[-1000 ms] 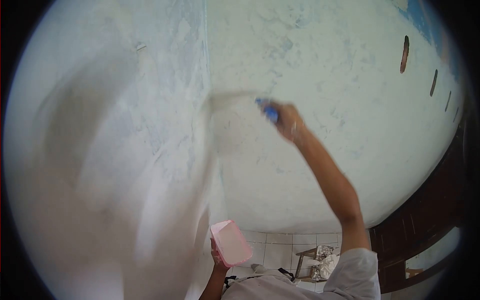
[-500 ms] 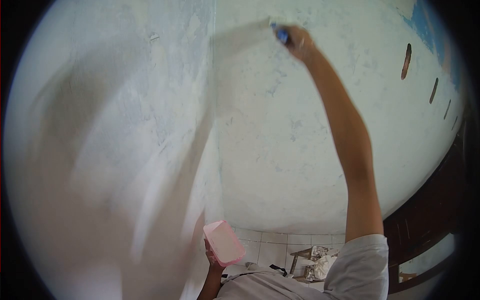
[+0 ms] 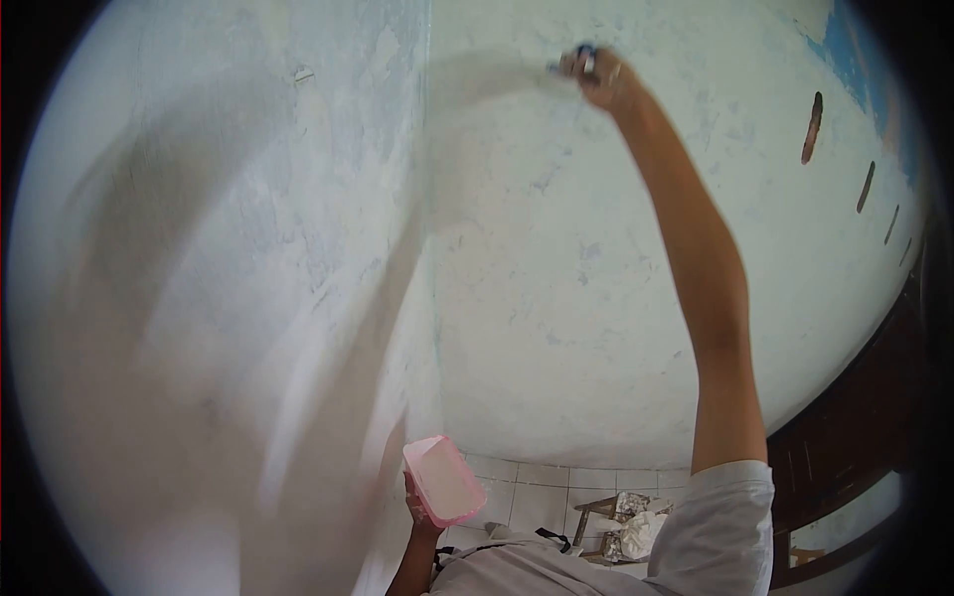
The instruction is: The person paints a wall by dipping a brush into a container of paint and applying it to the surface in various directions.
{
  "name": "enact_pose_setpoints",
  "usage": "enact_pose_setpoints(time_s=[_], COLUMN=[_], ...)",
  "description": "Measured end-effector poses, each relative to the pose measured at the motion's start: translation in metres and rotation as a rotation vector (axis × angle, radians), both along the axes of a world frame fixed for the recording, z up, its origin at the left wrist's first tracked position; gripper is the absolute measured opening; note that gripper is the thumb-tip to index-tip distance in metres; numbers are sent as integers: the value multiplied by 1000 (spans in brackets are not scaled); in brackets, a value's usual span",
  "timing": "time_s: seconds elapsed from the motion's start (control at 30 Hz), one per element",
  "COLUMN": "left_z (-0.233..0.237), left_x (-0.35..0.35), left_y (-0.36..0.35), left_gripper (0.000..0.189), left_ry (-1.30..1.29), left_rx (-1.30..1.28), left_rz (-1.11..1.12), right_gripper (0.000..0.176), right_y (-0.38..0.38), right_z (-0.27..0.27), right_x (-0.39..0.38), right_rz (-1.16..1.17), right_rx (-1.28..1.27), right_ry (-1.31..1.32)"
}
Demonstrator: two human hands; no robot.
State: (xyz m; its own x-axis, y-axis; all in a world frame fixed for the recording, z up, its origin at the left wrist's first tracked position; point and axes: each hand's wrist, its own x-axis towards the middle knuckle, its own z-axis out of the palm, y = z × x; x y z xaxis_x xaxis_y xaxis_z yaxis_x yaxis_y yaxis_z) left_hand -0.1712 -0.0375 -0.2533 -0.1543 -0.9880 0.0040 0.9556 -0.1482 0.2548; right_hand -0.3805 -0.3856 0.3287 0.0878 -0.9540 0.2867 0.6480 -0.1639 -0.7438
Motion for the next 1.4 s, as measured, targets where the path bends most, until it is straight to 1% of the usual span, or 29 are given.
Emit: enact_pose_setpoints(time_s=[0.03, 0.07, 0.1, 0.13, 0.17, 0.2, 0.27, 0.33, 0.4, 0.5, 0.57, 0.63, 0.67, 0.7, 0.73, 0.77, 0.83, 0.87, 0.9, 0.93, 0.97, 1.0, 1.07, 1.1, 1.17, 1.2, 1.23, 1.27, 1.4], left_z=[1, -3, -11, -15, -19, -23, -20, -3, -2, 7, 14, 6, -9, -33, -46, -47, -50, -46, -35, -31, -29, -28, -24, -21, -29, -42, -50, -50, -25], left_x=[-3, -5, -5, -6, -7, -7, -5, -1, 3, 1, 4, 4, 3, 1, 0, -3, -2, -4, -7, -8, -10, -11, -10, -11, -10, -9, -6, -4, -4], left_y=[-1, -3, -7, -9, -11, -13, -11, -8, -6, -3, -5, -5, -7, -12, -15, -17, -17, -18, -23, -21, -18, -15, -15, -15, -18, -21, -22, -23, -19], left_gripper=[70, 70, 70, 70, 70, 70, 70, 70, 70, 70, 70, 69, 69, 69, 68, 68, 67, 67, 67, 66, 66, 66, 66, 65, 65, 65, 65, 65, 62], left_ry=[-96, -94, -22, 48, 48, 6, -33, 138, 147, 143, 125, -79, -79, -213, -346, -343, -260, -258, -140, -18, -15, -68, -124, -84, -47, -171, -294, -295, -204], left_rx=[-36, -35, -8, 20, 22, 28, 36, 62, 67, 71, 71, 69, 65, 33, 0, 0, -19, -21, 42, 105, 107, 81, 52, 87, 123, 78, 30, 27, 24], left_rz=[58, 62, 42, 19, 15, 32, 48, -60, -88, -107, -101, -26, -30, 54, 141, 141, 105, 109, 80, 57, 62, 90, 117, 105, 86, 127, 167, 163, 71], right_gripper=[18, 17, 17, 17, 18, 18, 14, 15, 19, 21, 21, 16, 14, 12, 11, 13, 16, 17, 18, 17, 17, 14, 13, 13, 14, 13, 12, 12, 18], right_y=[7, 7, -11, -19, -25, -30, 22, 21, 38, 58, 68, 67, 64, 54, 22, -12, -5, -3, -15, -7, -12, 15, -60, -34, 17, 27, 20, 24, 57], right_z=[31, 51, 60, 63, 63, 55, 7, -51, -114, -200, -219, -225, -211, -190, -165, -135, -40, 1, 42, 80, 105, 120, 155, 141, 92, 55, 25, -16, -140], right_x=[2, 3, 0, 4, 3, -1, 21, 22, 24, 10, 7, -10, -17, -25, -48, -73, -71, -72, -78, -75, -75, -65, -97, -80, -48, -42, -45, -43, -42], right_rz=[-52, -106, -105, -123, -143, -147, -297, -279, -313, -214, -212, -27, -74, -121, -8, 71, 19, 65, 117, 195, 171, 49, -506, -508, -276, -354, -407, -370, -272], right_rx=[-107, -215, -213, -387, -561, -560, -503, -342, -174, -11, 63, 284, 238, 193, 169, 24, -90, -169, -242, -168, -313, -541, -898, -897, -418, -402, -309, -312, 23], right_ry=[65, 129, 131, 173, 214, 215, 379, 436, 518, 550, 543, 393, 332, 272, 184, 208, 229, 216, 228, 192, 193, 426, 1068, 1069, 451, 469, 578, 533, 581])
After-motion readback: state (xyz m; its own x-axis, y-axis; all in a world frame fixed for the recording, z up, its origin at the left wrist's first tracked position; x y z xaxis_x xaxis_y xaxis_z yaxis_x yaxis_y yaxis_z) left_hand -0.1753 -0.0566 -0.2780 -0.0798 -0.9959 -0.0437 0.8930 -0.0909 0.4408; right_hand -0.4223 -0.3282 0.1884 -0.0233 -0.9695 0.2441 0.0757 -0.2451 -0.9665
